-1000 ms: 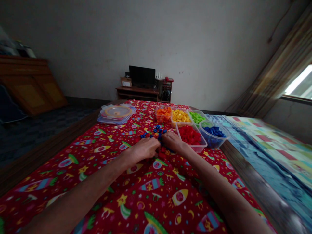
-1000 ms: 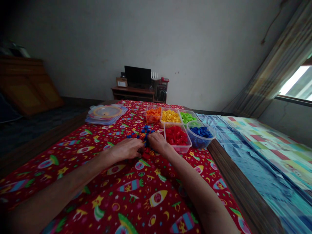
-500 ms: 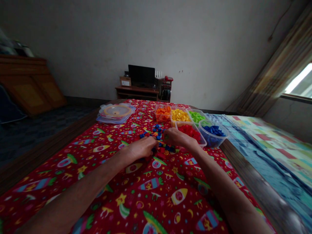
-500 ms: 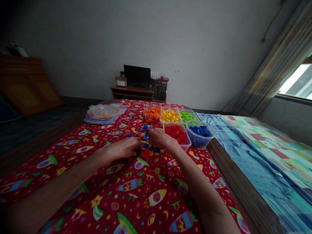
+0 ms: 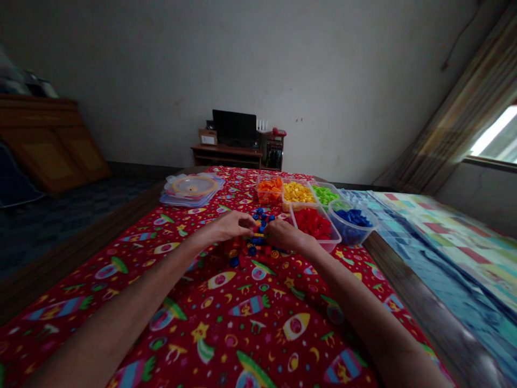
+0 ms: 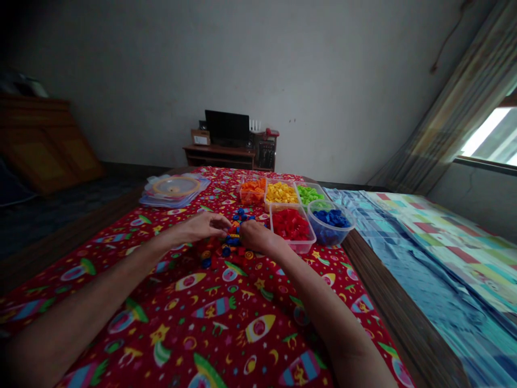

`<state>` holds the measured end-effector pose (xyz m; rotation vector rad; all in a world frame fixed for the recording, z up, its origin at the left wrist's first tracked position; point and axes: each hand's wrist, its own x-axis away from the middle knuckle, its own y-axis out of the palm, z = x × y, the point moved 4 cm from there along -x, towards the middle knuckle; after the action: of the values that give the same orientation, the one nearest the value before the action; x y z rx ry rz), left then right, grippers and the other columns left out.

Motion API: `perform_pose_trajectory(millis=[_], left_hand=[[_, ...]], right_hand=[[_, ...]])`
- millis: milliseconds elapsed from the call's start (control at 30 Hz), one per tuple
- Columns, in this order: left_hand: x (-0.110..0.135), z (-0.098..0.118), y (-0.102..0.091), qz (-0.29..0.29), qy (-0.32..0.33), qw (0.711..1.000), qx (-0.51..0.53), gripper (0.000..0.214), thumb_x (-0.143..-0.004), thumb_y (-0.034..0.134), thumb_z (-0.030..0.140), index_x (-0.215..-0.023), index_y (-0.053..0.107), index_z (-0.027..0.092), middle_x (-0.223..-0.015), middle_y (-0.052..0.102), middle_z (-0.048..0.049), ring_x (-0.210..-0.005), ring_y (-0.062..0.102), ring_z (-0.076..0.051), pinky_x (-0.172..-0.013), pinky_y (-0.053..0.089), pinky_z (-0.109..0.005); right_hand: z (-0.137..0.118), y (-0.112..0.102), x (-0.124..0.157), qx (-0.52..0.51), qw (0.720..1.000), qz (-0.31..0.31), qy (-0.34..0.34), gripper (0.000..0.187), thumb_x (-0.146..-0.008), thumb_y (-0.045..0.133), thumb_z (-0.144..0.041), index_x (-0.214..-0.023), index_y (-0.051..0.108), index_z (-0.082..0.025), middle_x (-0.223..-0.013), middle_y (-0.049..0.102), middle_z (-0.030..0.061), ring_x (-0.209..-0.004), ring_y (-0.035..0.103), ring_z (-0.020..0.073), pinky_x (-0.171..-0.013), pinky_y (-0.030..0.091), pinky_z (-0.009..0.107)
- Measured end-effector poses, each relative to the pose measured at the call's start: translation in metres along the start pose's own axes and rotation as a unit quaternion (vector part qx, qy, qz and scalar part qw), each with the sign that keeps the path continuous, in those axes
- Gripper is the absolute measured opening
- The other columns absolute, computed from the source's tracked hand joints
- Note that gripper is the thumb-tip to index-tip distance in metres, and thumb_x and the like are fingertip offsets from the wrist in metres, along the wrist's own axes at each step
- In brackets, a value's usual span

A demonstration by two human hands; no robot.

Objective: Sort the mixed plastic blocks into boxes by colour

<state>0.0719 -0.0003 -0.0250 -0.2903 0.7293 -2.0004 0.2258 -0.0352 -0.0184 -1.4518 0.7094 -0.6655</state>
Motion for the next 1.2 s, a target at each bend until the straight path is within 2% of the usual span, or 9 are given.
perform_pose_trajectory(millis=[67,133,300,433,533,833,1033,1133,1200], left_hand=[[-0.001,-0.001,0.0,0.045,-0.011,0.997,0.056,0.035,-0.055,0.072,0.04,-0.082,0.07,0.017,-0.077,0.071,-0.0032,-0.073,0.065,-0.021,-0.07,0.051,-0.032],[0.0,0.001,0.002,0.085,-0.02,0.989,0.118,0.039,-0.055,0.075,0.042,-0.084,0.069,0.016,-0.078,0.071,-0.0033,-0.076,0.065,-0.021,-0.073,0.05,-0.033],[0.002,0.004,0.01,0.149,-0.018,0.961,0.232,0.043,-0.06,0.076,0.042,-0.091,0.066,0.015,-0.088,0.07,-0.0043,-0.083,0.064,-0.019,-0.082,0.049,-0.033],[0.002,0.003,0.012,0.18,-0.014,0.949,0.259,0.043,-0.06,0.076,0.041,-0.092,0.065,0.014,-0.089,0.07,-0.0043,-0.085,0.064,-0.019,-0.085,0.048,-0.034],[0.002,0.004,0.015,0.189,-0.009,0.946,0.263,0.044,-0.06,0.076,0.041,-0.092,0.064,0.014,-0.088,0.07,-0.0046,-0.085,0.064,-0.019,-0.085,0.048,-0.035],[0.002,0.013,0.023,0.187,0.006,0.956,0.226,0.041,-0.066,0.071,0.043,-0.094,0.063,0.014,-0.09,0.07,-0.005,-0.084,0.066,-0.02,-0.081,0.052,-0.035],[0.003,0.009,0.004,0.215,0.017,0.966,0.147,0.03,-0.073,0.059,0.037,-0.093,0.065,0.015,-0.091,0.07,-0.0052,-0.083,0.066,-0.021,-0.078,0.054,-0.035],[0.005,-0.004,-0.009,0.247,0.002,0.962,0.116,0.028,-0.072,0.056,0.032,-0.092,0.066,0.015,-0.09,0.07,-0.0054,-0.085,0.066,-0.021,-0.077,0.054,-0.034],[0.006,-0.016,-0.015,0.264,-0.016,0.957,0.12,0.029,-0.07,0.054,0.029,-0.092,0.066,0.014,-0.09,0.07,-0.006,-0.082,0.065,-0.021,-0.075,0.054,-0.034]], right_hand=[[0.007,-0.01,0.001,-0.104,0.994,0.025,0.031,0.017,-0.077,0.055,-0.011,-0.082,0.071,-0.01,-0.066,0.064,0.0038,-0.058,0.052,0.0106,-0.057,0.037,0.021],[0.014,-0.015,0.001,-0.246,0.965,0.062,0.06,0.017,-0.076,0.056,-0.015,-0.081,0.072,-0.011,-0.058,0.06,-0.001,-0.053,0.048,0.0081,-0.052,0.033,0.02],[0.024,-0.009,-0.006,-0.513,0.844,0.136,0.078,0.019,-0.074,0.057,-0.022,-0.082,0.07,-0.011,-0.054,0.055,-0.0043,-0.048,0.044,0.0058,-0.049,0.033,0.018],[0.023,0.0,-0.008,-0.633,0.758,0.118,0.106,0.014,-0.073,0.061,-0.023,-0.079,0.066,-0.012,-0.056,0.057,-0.0032,-0.049,0.049,0.0063,-0.05,0.038,0.018],[0.019,0.005,-0.01,-0.675,0.724,0.092,0.105,0.019,-0.073,0.065,-0.031,-0.078,0.064,-0.013,-0.061,0.061,-0.0012,-0.054,0.053,0.0072,-0.053,0.041,0.019],[0.022,0.004,-0.012,-0.618,0.774,0.112,0.076,0.033,-0.07,0.065,-0.046,-0.074,0.062,-0.013,-0.053,0.052,-0.0055,-0.047,0.043,0.0059,-0.047,0.031,0.019],[0.027,-0.007,-0.007,-0.543,0.824,0.142,0.072,0.028,-0.075,0.059,-0.04,-0.069,0.062,-0.013,-0.051,0.05,-0.0055,-0.046,0.04,0.0053,-0.046,0.03,0.018],[0.05,-0.025,0.001,-0.486,0.852,0.174,0.083,0.023,-0.078,0.057,-0.034,-0.072,0.064,-0.013,-0.055,0.055,-0.0032,-0.048,0.046,0.006,-0.047,0.036,0.017],[0.079,-0.042,0.008,-0.426,0.871,0.211,0.12,0.018,-0.079,0.056,-0.028,-0.075,0.065,-0.012,-0.06,0.06,-0.0001,-0.052,0.054,0.0076,-0.05,0.041,0.017]])
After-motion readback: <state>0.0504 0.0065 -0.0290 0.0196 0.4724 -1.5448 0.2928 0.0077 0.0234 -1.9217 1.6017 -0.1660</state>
